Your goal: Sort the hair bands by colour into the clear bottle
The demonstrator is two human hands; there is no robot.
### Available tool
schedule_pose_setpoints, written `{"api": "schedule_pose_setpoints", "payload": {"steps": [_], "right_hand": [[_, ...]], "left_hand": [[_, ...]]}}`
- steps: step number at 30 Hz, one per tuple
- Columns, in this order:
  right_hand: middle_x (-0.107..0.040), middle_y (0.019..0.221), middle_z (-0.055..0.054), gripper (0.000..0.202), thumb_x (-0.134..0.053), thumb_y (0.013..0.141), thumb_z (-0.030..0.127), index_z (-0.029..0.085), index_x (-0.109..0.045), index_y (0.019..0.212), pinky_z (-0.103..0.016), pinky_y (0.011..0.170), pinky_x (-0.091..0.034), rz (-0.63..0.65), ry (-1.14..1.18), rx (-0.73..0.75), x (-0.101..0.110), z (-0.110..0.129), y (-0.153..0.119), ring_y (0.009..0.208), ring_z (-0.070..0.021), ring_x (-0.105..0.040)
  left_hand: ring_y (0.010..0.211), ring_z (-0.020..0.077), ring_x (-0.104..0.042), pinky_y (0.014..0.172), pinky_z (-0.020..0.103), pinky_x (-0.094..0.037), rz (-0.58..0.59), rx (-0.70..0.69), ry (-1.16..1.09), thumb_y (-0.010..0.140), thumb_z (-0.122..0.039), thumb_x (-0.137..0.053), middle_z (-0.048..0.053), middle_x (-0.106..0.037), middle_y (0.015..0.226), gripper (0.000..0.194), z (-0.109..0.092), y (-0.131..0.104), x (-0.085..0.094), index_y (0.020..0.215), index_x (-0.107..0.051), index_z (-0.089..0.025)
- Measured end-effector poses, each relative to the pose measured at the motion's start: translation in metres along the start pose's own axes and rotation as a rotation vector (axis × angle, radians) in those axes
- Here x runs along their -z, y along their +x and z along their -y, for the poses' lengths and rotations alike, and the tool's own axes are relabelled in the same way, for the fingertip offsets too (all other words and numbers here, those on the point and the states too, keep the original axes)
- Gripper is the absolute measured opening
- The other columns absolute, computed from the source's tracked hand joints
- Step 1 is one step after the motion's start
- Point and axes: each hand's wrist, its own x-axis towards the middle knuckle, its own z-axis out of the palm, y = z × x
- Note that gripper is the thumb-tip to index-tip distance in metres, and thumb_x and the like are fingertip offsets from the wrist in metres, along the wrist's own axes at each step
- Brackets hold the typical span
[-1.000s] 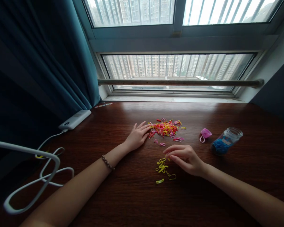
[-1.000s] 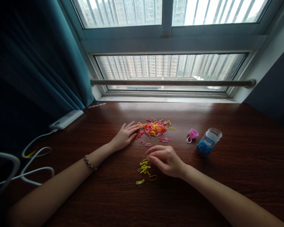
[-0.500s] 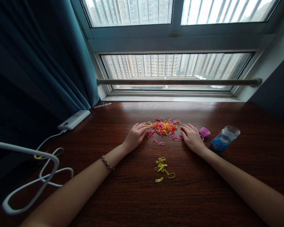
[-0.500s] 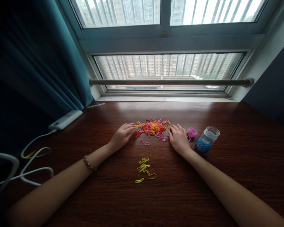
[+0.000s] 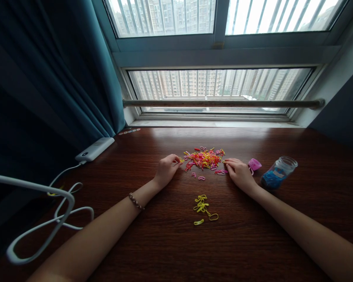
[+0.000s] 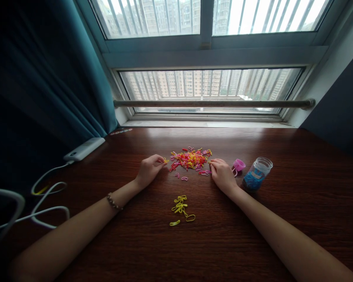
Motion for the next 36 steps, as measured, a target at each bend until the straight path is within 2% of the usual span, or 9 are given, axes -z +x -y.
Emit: {"api": "schedule_pose_setpoints", "payload": {"steps": [7,11,13,16,18,23,27,33,36], "right_hand": [[-0.065,0.095,-0.011,0.027,-0.042,0.081,0.02,0.013,-0.068,0.085,-0.037,0.084,-0.045,-0.047,0.068,-0.064,0.0,0.0,0.001,0.089,-0.0224,-0.058],[-0.064,0.095,-0.009,0.024,-0.043,0.083,0.021,0.016,-0.066,0.088,-0.035,0.082,-0.046,-0.151,0.301,-0.032,0.013,0.022,-0.002,0.089,-0.0203,-0.059],[-0.063,0.097,-0.008,0.023,-0.042,0.084,0.019,0.017,-0.065,0.09,-0.032,0.082,-0.046,-0.045,0.474,0.086,0.022,0.043,-0.008,0.092,-0.018,-0.058],[-0.063,0.1,-0.007,0.025,-0.042,0.083,0.014,0.018,-0.063,0.097,-0.027,0.08,-0.047,0.306,0.618,0.37,0.031,0.07,-0.018,0.092,-0.015,-0.058],[-0.062,0.104,-0.007,0.025,-0.043,0.082,0.013,0.018,-0.062,0.099,-0.029,0.083,-0.046,0.379,0.585,0.456,0.029,0.076,-0.021,0.095,-0.0153,-0.056],[-0.062,0.1,-0.009,0.024,-0.043,0.083,0.018,0.018,-0.063,0.097,-0.039,0.088,-0.042,-0.027,0.226,0.155,0.012,0.043,-0.01,0.098,-0.0205,-0.052],[-0.063,0.098,-0.007,0.024,-0.044,0.083,0.022,0.02,-0.066,0.093,-0.039,0.088,-0.042,0.04,0.045,0.146,0.004,0.021,-0.004,0.099,-0.0216,-0.05],[-0.063,0.103,-0.006,0.027,-0.042,0.084,0.02,0.019,-0.064,0.099,-0.04,0.09,-0.039,0.083,-0.059,0.149,-0.001,0.019,-0.006,0.103,-0.0225,-0.048],[-0.063,0.102,-0.006,0.026,-0.041,0.084,0.019,0.019,-0.064,0.095,-0.038,0.09,-0.039,0.055,-0.049,0.125,0.0,0.019,-0.006,0.101,-0.0215,-0.05]], "left_hand": [[0.067,0.0141,-0.058,0.063,0.024,-0.044,0.001,0.025,-0.015,0.073,-0.025,-0.06,0.001,-0.061,0.07,0.009,-0.002,0.0,0.001,0.07,-0.057,-0.017],[0.069,0.0137,-0.057,0.066,0.024,-0.045,0.004,0.017,-0.043,0.074,-0.022,-0.058,0.001,-0.06,0.073,0.006,-0.003,0.0,0.0,0.073,-0.055,-0.017],[0.068,0.0131,-0.057,0.066,0.024,-0.045,0.015,0.015,-0.066,0.074,-0.021,-0.056,0.001,-0.059,0.073,0.005,-0.003,0.0,-0.001,0.073,-0.055,-0.016],[0.068,0.0125,-0.056,0.066,0.023,-0.045,0.043,-0.005,-0.09,0.075,-0.02,-0.055,0.001,-0.059,0.073,0.004,-0.005,0.0,-0.002,0.074,-0.054,-0.017],[0.069,0.0124,-0.056,0.066,0.023,-0.045,0.055,-0.021,-0.1,0.075,-0.019,-0.054,0.001,-0.059,0.073,0.003,-0.006,0.0,-0.001,0.075,-0.055,-0.016],[0.071,0.013,-0.056,0.068,0.024,-0.045,0.078,-0.09,-0.155,0.076,-0.018,-0.054,0.002,-0.06,0.075,0.002,-0.012,-0.002,0.002,0.076,-0.056,-0.016],[0.075,0.0132,-0.057,0.072,0.025,-0.045,0.168,-0.232,-0.264,0.078,-0.016,-0.052,0.004,-0.061,0.079,0.005,-0.033,-0.011,0.004,0.08,-0.056,-0.015],[0.075,0.0134,-0.059,0.067,0.023,-0.047,0.46,-0.567,-0.384,0.079,-0.012,-0.046,0.008,-0.064,0.084,0.017,-0.076,-0.033,0.006,0.09,-0.059,-0.016],[0.078,0.0159,-0.06,0.071,0.027,-0.048,0.507,-0.704,-0.354,0.077,-0.011,-0.045,0.008,-0.065,0.087,0.026,-0.082,-0.037,0.008,0.099,-0.057,-0.018]]}}
